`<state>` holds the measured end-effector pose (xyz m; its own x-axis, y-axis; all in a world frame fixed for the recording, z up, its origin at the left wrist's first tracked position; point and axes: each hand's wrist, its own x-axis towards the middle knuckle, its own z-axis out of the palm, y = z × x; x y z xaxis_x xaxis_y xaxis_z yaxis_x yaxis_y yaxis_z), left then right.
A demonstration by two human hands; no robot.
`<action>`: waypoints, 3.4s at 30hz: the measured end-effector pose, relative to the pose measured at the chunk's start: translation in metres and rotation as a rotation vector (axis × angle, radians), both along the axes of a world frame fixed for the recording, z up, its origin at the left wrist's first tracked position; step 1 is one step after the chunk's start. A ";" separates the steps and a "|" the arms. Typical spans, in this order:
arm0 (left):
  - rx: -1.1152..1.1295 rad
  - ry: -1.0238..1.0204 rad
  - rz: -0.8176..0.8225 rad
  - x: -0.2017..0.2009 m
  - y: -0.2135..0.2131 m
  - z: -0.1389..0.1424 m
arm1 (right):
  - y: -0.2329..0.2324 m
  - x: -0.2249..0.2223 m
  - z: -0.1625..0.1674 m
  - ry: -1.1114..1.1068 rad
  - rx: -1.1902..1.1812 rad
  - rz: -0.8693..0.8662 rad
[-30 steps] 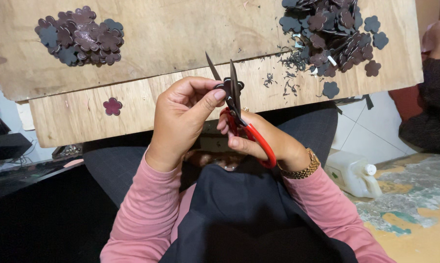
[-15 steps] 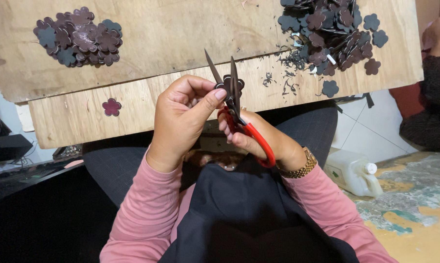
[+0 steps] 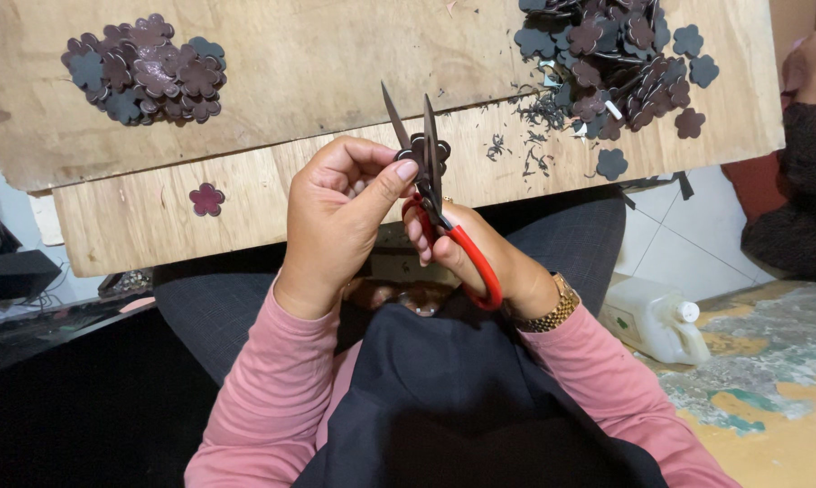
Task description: The person sits at a wooden workbench and uses red-handled shears to trim the edges of small flower-shaped leather pieces one at a time, rotating each piece in hand to cut around the petals, then places the trimmed piece on a pile on the bench.
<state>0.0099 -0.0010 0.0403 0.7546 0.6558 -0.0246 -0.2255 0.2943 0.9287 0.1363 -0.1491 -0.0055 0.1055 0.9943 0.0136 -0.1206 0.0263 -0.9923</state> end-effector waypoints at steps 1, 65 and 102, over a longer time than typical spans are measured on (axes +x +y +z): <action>0.004 0.000 -0.001 0.000 0.000 -0.001 | 0.000 0.001 -0.001 -0.045 -0.011 0.002; -0.039 -0.035 0.006 -0.022 0.016 0.003 | 0.009 -0.018 0.008 -0.189 -0.074 -0.040; -0.023 0.044 0.059 -0.009 0.000 0.013 | 0.004 -0.009 0.008 -0.302 -0.005 -0.035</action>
